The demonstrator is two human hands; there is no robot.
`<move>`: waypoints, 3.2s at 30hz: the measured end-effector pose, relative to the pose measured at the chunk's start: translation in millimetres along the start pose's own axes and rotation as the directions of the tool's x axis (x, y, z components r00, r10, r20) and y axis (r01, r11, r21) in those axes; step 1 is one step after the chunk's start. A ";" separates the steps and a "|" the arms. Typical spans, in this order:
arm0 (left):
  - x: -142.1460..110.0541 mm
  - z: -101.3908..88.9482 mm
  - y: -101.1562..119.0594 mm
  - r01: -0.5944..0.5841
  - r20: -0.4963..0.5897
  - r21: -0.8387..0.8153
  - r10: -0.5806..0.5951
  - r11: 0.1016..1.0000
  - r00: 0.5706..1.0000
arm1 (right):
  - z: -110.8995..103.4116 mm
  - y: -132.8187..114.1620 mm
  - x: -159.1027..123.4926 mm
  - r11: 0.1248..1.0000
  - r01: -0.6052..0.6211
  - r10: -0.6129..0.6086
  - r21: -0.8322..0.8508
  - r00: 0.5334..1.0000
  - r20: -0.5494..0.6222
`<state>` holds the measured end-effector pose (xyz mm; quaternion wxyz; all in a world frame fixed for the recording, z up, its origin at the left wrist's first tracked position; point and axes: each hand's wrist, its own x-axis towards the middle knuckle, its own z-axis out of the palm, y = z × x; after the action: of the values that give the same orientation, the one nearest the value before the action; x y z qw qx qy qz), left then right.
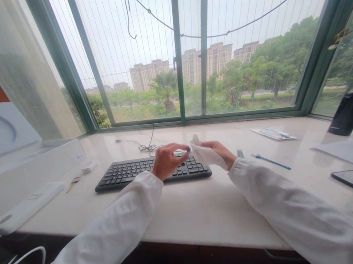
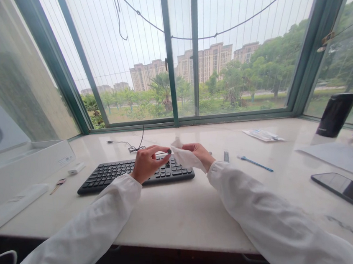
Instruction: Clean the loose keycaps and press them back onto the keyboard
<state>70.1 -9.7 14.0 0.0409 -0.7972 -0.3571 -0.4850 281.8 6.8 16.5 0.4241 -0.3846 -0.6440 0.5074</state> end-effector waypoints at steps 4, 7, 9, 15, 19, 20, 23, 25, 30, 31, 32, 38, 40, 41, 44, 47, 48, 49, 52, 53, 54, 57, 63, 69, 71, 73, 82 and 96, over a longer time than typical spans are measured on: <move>7.4 -8.2 -20.4 0.067 0.040 0.108 -0.072 0.992 0.997 | -10.1 -6.8 -5.1 0.889 0.174 -0.094 -0.424 0.974 0.204; 6.9 -6.8 -37.6 0.069 0.194 0.213 -0.112 0.975 0.975 | -14.1 -7.3 -9.6 0.744 0.269 0.023 -0.611 0.904 0.426; 4.7 -3.1 -44.1 0.051 0.299 0.263 -0.132 0.964 0.945 | -14.5 -9.5 -12.1 0.722 0.301 0.099 -0.623 0.846 0.523; 3.0 2.7 -40.8 -0.048 0.461 0.333 -0.119 0.942 0.879 | -11.2 -20.5 -11.3 0.784 0.256 0.070 -0.566 0.869 0.490; 5.1 2.0 -36.9 -0.104 0.504 0.369 -0.105 0.923 0.857 | -7.2 -10.3 -0.4 0.758 0.245 -0.048 -0.605 0.946 0.321; 5.3 2.2 -36.6 -0.111 0.510 0.379 -0.107 0.919 0.854 | -5.9 -5.4 2.9 0.750 0.238 -0.060 -0.617 0.953 0.296; 4.9 3.8 -35.4 -0.130 0.522 0.404 -0.112 0.905 0.845 | 0.1 11.1 12.1 0.693 0.230 -0.125 -0.683 0.972 0.199; 4.5 4.7 -34.2 -0.143 0.523 0.409 -0.103 0.901 0.846 | 6.3 21.3 16.5 0.640 0.234 -0.187 -0.731 0.971 0.147; 5.6 3.7 -31.4 -0.190 0.522 0.387 -0.044 0.902 0.852 | 20.9 32.3 21.7 0.609 0.253 -0.271 -0.752 0.957 0.103; 6.3 3.1 -31.1 -0.192 0.521 0.383 -0.040 0.903 0.853 | 22.4 31.9 22.8 0.608 0.253 -0.279 -0.752 0.955 0.096; 6.9 2.6 -30.9 -0.193 0.521 0.381 -0.038 0.904 0.853 | 23.4 31.1 24.4 0.608 0.249 -0.281 -0.754 0.956 0.089; 7.9 0.5 -30.4 -0.206 0.535 0.379 -0.032 0.902 0.844 | 22.9 28.2 43.6 0.603 0.242 -0.192 -0.760 0.969 0.156; 7.3 0.4 -31.4 -0.209 0.538 0.370 -0.025 0.905 0.843 | 21.8 29.5 48.2 0.622 0.236 -0.169 -0.746 0.971 0.167; 6.9 0.4 -32.4 -0.210 0.538 0.362 -0.019 0.908 0.843 | 21.3 30.5 49.3 0.636 0.229 -0.158 -0.737 0.973 0.167; 6.0 0.9 -37.3 -0.228 0.543 0.327 0.015 0.917 0.840 | 20.8 34.3 49.9 0.666 0.220 -0.142 -0.713 0.975 0.168; 5.0 1.3 -43.4 -0.235 0.545 0.297 0.037 0.926 0.837 | 21.9 39.0 50.3 0.658 0.237 -0.157 -0.714 0.972 0.177; 4.6 1.3 -45.1 -0.230 0.545 0.290 0.037 0.929 0.838 | 22.4 40.5 50.9 0.647 0.244 -0.164 -0.722 0.970 0.181; 4.2 1.2 -46.6 -0.225 0.546 0.282 0.036 0.933 0.837 | 22.8 42.0 51.6 0.635 0.252 -0.172 -0.730 0.968 0.185; 3.0 -0.3 -48.4 -0.227 0.551 0.262 0.048 0.938 0.833 | 23.3 45.1 53.6 0.608 0.276 -0.191 -0.744 0.961 0.200; 2.6 -1.0 -48.3 -0.231 0.550 0.255 0.055 0.939 0.833 | 23.3 45.6 54.0 0.606 0.281 -0.195 -0.744 0.959 0.204; 2.3 -1.8 -48.0 -0.233 0.548 0.249 0.062 0.940 0.834 | 23.2 45.9 54.1 0.604 0.285 -0.197 -0.745 0.958 0.207; 1.6 -3.7 -46.7 -0.230 0.544 0.230 0.071 0.946 0.836 | 22.8 45.2 53.7 0.584 0.300 -0.210 -0.754 0.953 0.217; 1.2 -4.9 -45.4 -0.233 0.540 0.225 0.078 0.946 0.838 | 23.1 40.1 50.2 0.507 0.331 -0.210 -0.796 0.943 0.258; 1.7 -5.9 -43.9 -0.221 0.542 0.219 0.070 0.950 0.837 | 24.3 37.1 47.7 0.470 0.356 -0.209 -0.808 0.934 0.290; 1.6 -6.2 -43.3 -0.216 0.542 0.220 0.065 0.951 0.838 | 24.6 36.5 47.6 0.467 0.356 -0.206 -0.809 0.934 0.292; 1.5 -6.2 -42.8 -0.217 0.541 0.223 0.064 0.950 0.838 | 24.8 35.8 47.6 0.460 0.361 -0.207 -0.811 0.932 0.298; 0.9 -4.1 -44.5 -0.262 0.537 0.252 0.090 0.932 0.838 | 24.7 33.8 46.5 0.415 0.392 -0.221 -0.821 0.919 0.327; 0.6 -4.0 -44.2 -0.264 0.547 0.275 0.075 0.925 0.834 | 24.2 35.1 46.6 0.443 0.380 -0.225 -0.812 0.924 0.309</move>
<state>40.4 21.7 4.2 0.1214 -0.9089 -0.3594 -0.1733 245.4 48.7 -13.7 0.2081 -0.3813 -0.8984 0.0638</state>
